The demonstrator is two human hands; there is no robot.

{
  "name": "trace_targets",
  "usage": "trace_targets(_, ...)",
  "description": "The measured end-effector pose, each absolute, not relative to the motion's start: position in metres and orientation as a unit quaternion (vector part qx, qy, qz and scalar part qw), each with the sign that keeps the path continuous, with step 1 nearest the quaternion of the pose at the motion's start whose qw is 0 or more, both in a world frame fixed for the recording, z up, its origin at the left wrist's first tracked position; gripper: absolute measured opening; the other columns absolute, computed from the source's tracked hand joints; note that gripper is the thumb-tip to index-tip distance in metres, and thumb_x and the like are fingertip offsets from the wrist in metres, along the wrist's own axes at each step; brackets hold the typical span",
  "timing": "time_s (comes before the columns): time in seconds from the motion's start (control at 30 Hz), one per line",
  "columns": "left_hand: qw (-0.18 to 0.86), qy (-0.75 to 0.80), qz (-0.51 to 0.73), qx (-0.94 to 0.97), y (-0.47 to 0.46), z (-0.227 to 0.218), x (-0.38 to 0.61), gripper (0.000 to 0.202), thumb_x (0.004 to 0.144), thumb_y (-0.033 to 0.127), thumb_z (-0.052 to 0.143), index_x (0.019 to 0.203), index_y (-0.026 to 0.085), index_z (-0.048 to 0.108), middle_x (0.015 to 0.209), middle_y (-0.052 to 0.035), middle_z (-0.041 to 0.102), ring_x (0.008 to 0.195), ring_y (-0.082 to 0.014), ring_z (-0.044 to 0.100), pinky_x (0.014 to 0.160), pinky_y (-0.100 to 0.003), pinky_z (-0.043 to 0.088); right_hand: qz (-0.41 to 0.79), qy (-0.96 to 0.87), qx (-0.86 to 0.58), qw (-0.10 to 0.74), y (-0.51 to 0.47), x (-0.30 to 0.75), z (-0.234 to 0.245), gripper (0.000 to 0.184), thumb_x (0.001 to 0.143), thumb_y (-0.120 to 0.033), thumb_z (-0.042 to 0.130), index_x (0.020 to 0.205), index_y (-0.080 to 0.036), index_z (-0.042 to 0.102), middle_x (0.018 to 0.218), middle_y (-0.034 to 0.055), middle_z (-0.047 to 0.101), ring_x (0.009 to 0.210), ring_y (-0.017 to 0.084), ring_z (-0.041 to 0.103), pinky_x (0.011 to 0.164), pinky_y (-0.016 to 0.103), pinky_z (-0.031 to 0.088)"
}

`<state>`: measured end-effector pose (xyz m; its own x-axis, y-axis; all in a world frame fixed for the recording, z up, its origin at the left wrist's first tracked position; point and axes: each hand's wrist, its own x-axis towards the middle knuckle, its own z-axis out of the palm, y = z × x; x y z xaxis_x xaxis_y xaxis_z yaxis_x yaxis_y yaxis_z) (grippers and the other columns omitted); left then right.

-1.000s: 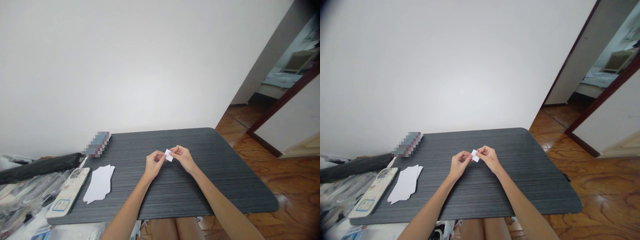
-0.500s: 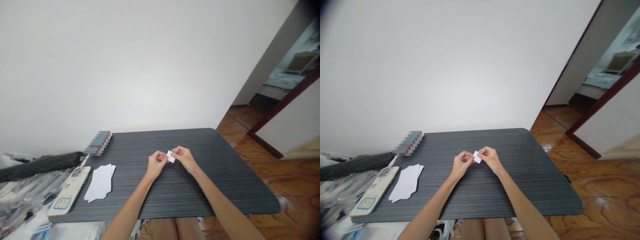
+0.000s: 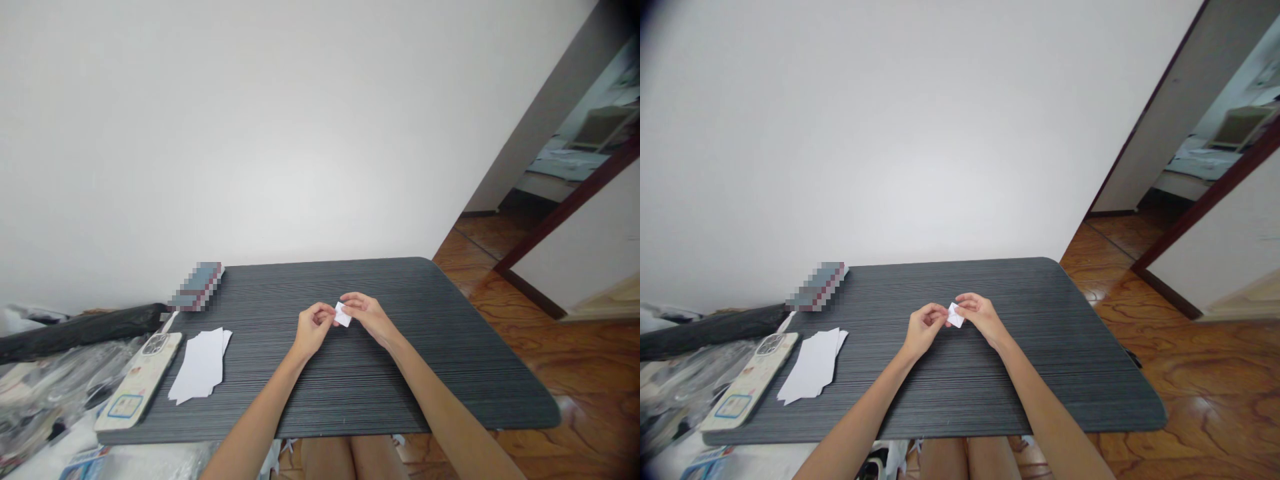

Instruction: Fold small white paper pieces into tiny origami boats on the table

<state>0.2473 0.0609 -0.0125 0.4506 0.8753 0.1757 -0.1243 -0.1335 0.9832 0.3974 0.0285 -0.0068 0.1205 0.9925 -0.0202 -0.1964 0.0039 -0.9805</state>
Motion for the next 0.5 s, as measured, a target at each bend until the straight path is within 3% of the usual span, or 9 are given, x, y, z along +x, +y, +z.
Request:
trace_targets(0.13, 0.569, 0.307, 0.414, 0.640, 0.0617, -0.0090, 0.2471, 0.009, 0.067, 0.013, 0.053, 0.069, 0.012, 0.061, 0.064, -0.0019, 0.060, 0.052, -0.0094, 0.057, 0.054, -0.021, 0.047, 0.541, -0.435, -0.493, 0.524, 0.0277, 0.4006, -0.0085, 0.022, 0.059, -0.033, 0.068, 0.063, -0.012, 0.062, 0.057, 0.0013, 0.060, 0.047, 0.008, 0.049, 0.045, 0.021, 0.034)
trace_targets(0.3, 0.567, 0.319, 0.404, 0.643, 0.0627, -0.0101, 0.2473, 0.009, 0.066, 0.014, 0.055, 0.069, 0.012, 0.064, 0.062, -0.0024, 0.062, 0.053, -0.0107, 0.058, 0.053, -0.022, 0.048, 0.543, -0.427, -0.502, 0.521, 0.0268, 0.4006, -0.0067, 0.023, 0.054, -0.033, 0.071, 0.061, -0.013, 0.064, 0.053, 0.0009, 0.061, 0.045, 0.008, 0.048, 0.045, 0.022, 0.036)
trace_targets(0.4, 0.584, 0.309, 0.397, 0.637, 0.0642, -0.0113, 0.2465, 0.010, 0.066, 0.017, 0.057, 0.071, 0.012, 0.064, 0.064, -0.0036, 0.063, 0.057, -0.0123, 0.059, 0.056, -0.023, 0.049, 0.542, -0.414, -0.510, 0.524, 0.0271, 0.4011, -0.0070, 0.024, 0.054, -0.032, 0.071, 0.067, -0.012, 0.066, 0.054, 0.0017, 0.062, 0.046, 0.008, 0.049, 0.046, 0.023, 0.038)
trace_targets(0.5, 0.591, 0.298, 0.398, 0.635, 0.0654, -0.0113, 0.2451, 0.011, 0.066, 0.017, 0.056, 0.069, 0.012, 0.065, 0.069, -0.0046, 0.064, 0.055, -0.0109, 0.058, 0.056, -0.024, 0.048, 0.553, -0.412, -0.502, 0.522, 0.0274, 0.4021, -0.0086, 0.034, 0.056, -0.030, 0.071, 0.084, -0.012, 0.066, 0.057, 0.0019, 0.063, 0.048, 0.009, 0.051, 0.049, 0.023, 0.040)
